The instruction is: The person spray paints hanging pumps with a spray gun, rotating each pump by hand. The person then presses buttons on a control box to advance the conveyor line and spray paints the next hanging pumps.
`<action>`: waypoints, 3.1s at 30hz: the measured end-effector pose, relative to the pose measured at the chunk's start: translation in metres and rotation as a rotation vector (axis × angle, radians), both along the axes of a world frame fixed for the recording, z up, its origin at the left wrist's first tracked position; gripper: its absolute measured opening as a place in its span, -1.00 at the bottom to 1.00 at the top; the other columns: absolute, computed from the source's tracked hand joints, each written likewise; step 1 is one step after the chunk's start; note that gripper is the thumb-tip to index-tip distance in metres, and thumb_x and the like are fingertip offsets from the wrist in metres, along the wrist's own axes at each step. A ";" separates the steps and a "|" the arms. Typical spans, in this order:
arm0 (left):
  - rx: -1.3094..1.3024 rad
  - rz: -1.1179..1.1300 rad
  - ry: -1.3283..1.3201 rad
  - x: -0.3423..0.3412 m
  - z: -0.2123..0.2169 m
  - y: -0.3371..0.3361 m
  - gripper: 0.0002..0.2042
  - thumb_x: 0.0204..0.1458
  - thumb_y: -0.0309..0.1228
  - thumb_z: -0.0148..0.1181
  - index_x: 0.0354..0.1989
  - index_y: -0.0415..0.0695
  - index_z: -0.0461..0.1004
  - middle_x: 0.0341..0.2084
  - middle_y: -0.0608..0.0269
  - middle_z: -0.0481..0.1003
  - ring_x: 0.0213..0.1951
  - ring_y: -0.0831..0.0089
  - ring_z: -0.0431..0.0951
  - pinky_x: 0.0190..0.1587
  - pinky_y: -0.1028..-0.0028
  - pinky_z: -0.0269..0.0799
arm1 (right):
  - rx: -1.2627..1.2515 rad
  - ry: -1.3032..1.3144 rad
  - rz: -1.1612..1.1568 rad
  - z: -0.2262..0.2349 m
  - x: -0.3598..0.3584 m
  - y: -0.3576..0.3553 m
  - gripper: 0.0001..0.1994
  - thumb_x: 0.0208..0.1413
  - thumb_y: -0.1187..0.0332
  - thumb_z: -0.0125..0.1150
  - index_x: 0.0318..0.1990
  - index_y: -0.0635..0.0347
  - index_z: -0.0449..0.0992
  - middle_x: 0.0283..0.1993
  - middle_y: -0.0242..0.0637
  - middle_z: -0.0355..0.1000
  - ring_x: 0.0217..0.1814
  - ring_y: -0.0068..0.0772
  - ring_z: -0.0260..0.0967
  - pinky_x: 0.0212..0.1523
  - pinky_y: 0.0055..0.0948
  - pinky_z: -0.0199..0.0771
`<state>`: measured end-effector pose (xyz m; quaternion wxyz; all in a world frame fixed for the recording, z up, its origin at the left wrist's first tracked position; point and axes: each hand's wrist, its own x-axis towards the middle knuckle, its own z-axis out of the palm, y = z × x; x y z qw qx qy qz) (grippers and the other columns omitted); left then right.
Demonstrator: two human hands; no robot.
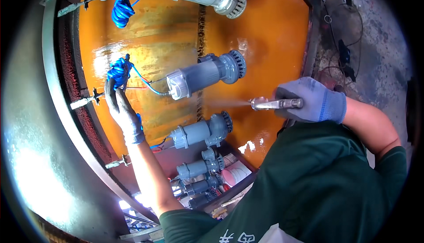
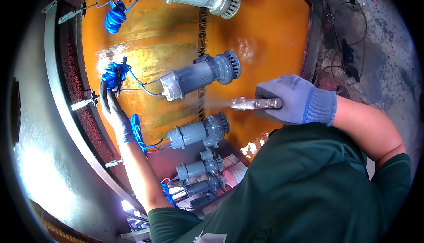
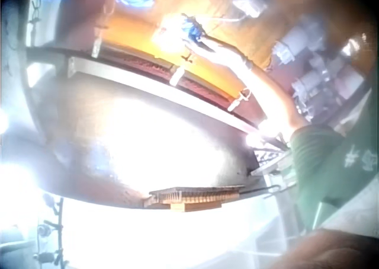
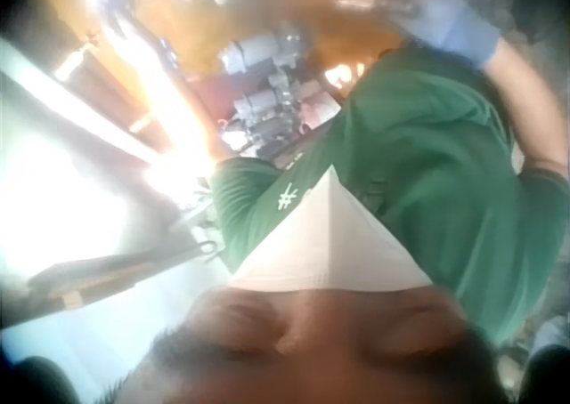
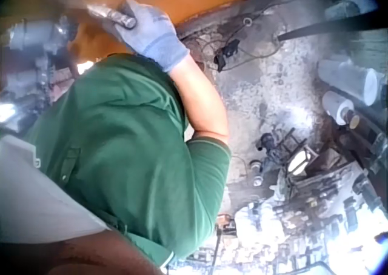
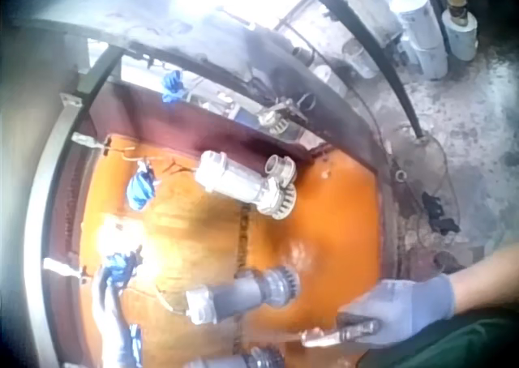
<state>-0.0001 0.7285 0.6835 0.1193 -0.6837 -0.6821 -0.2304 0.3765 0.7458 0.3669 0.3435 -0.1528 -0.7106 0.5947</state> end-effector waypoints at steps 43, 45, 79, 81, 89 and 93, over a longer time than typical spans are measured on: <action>0.310 0.308 -0.082 -0.024 -0.027 -0.104 -0.48 0.52 -0.24 -0.08 0.50 -0.33 0.26 0.44 -0.08 0.34 0.42 0.14 0.37 0.48 0.17 0.25 | -0.296 0.048 -0.101 -0.032 -0.006 0.033 -0.81 0.26 0.34 0.40 -0.19 0.26 0.55 -0.36 -0.13 0.61 -0.32 -0.19 0.61 -0.19 -0.30 0.56; 0.300 0.308 -0.063 -0.038 -0.025 -0.113 -0.46 0.52 -0.20 -0.05 0.51 -0.30 0.24 0.43 -0.04 0.33 0.41 0.16 0.38 0.47 0.17 0.28 | -0.309 0.142 -0.091 -0.023 -0.004 0.036 -0.78 0.25 0.32 0.42 -0.19 0.29 0.55 -0.36 -0.13 0.61 -0.32 -0.23 0.61 -0.20 -0.30 0.56; 0.476 0.554 0.034 -0.104 -0.031 -0.127 -0.52 0.53 -0.11 -0.05 0.26 -0.35 0.41 0.15 -0.09 0.47 0.16 0.18 0.46 0.29 0.20 0.35 | -0.207 0.060 -0.023 0.013 -0.034 0.024 -0.78 0.25 0.26 0.41 -0.18 0.20 0.55 -0.36 -0.07 0.57 -0.34 -0.06 0.58 -0.23 -0.21 0.54; 0.466 0.547 -0.008 -0.111 -0.029 -0.134 -0.51 0.53 -0.10 -0.05 0.27 -0.35 0.39 0.15 -0.09 0.46 0.16 0.19 0.46 0.29 0.20 0.35 | -0.392 0.157 -0.143 0.011 -0.034 0.026 -0.79 0.23 0.27 0.42 -0.18 0.19 0.57 -0.37 -0.05 0.56 -0.34 -0.05 0.58 -0.23 -0.21 0.54; 0.446 0.538 -0.057 -0.098 -0.036 -0.125 -0.51 0.53 -0.09 -0.04 0.27 -0.35 0.37 0.14 -0.05 0.46 0.15 0.23 0.44 0.30 0.22 0.33 | 0.056 -0.141 0.138 0.010 -0.016 0.018 -0.73 0.22 0.19 0.45 -0.11 0.13 0.57 -0.25 -0.06 0.58 -0.18 0.11 0.60 -0.19 -0.05 0.58; 0.452 0.474 -0.003 -0.118 -0.034 -0.134 -0.50 0.54 -0.09 -0.04 0.28 -0.36 0.37 0.13 -0.04 0.46 0.15 0.23 0.44 0.30 0.21 0.34 | 0.098 0.003 -0.011 0.026 -0.013 0.017 -0.71 0.25 0.13 0.41 -0.09 0.12 0.56 -0.24 -0.07 0.56 -0.18 0.11 0.60 -0.15 -0.02 0.57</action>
